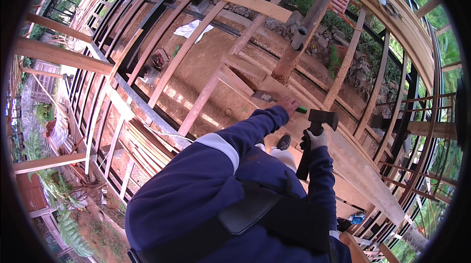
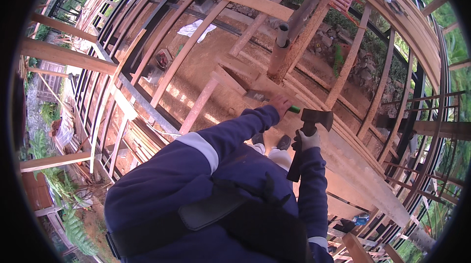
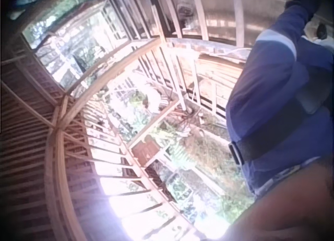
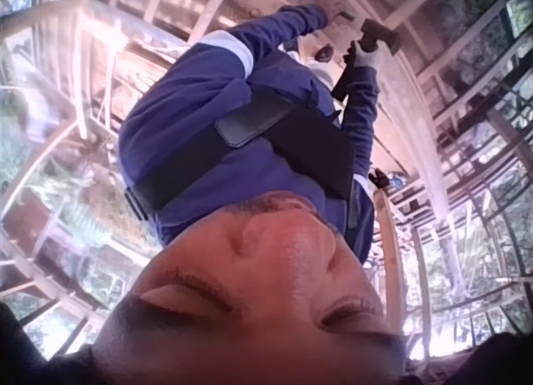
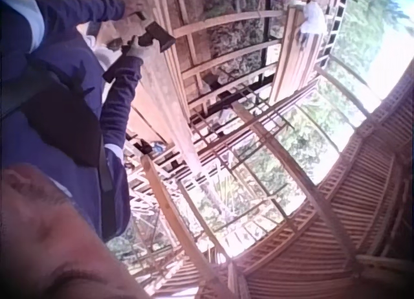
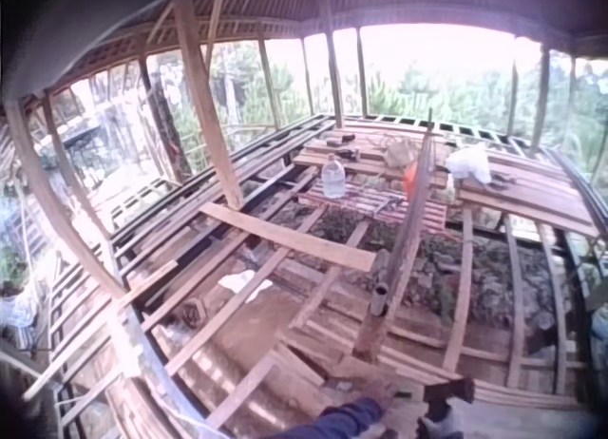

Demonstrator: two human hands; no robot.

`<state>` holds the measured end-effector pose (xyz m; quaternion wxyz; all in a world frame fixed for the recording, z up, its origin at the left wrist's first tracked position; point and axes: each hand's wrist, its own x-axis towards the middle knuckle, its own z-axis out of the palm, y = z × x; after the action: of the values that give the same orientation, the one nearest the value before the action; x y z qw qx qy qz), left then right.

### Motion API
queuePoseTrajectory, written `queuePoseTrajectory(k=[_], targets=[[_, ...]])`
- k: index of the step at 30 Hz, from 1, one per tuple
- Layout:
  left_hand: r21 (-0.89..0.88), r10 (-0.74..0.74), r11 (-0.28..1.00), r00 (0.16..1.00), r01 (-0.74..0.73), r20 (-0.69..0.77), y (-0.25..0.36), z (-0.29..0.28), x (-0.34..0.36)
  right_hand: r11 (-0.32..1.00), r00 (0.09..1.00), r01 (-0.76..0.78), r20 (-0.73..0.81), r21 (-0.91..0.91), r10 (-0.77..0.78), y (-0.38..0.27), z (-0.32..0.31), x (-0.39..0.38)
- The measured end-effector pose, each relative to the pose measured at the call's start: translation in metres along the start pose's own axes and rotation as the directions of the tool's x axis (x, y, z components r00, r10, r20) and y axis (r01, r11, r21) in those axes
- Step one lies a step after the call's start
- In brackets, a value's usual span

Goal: The person uses an axe to shape the end of a wooden plank while it is positioned on a timber frame, then picks up a tool from a bucket.

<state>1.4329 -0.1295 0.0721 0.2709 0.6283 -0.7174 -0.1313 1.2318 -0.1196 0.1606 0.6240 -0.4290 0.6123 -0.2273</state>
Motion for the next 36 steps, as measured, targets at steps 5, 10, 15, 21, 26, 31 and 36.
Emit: queuePoseTrajectory(k=[5,10,15,21,26,31,36], targets=[[0.051,-0.030,0.998,0.999,0.028,0.040,0.017,-0.024,-0.018,0.960,0.923,0.201,-0.291,-0.193,-0.251,-0.060,-0.008,-0.046],[0.077,-0.091,0.993,0.992,0.085,0.087,0.033,-0.053,-0.026,0.735,0.726,0.563,-0.200,-0.377,-0.658,-0.042,0.005,-0.050],[0.197,-0.105,0.978,0.981,0.072,0.164,0.019,-0.040,-0.035,0.453,0.970,0.102,-0.013,-0.885,-0.244,-0.013,0.022,-0.008],[0.172,-0.106,0.983,0.963,0.065,0.246,0.023,-0.052,-0.038,0.532,0.820,0.325,-0.047,-0.782,-0.570,-0.074,0.019,-0.041],[0.169,-0.096,0.985,0.949,0.046,0.300,0.022,-0.055,-0.035,0.515,0.904,0.190,-0.055,-0.836,-0.423,0.008,0.021,-0.011],[0.243,-0.064,0.970,0.967,0.003,0.245,0.015,-0.040,-0.040,0.741,0.955,0.098,-0.147,-0.664,-0.258,-0.004,0.009,-0.003],[0.066,0.020,0.997,0.992,-0.028,0.121,0.023,-0.030,-0.009,0.994,0.992,0.083,-0.088,-0.068,-0.089,0.003,-0.013,-0.013]])
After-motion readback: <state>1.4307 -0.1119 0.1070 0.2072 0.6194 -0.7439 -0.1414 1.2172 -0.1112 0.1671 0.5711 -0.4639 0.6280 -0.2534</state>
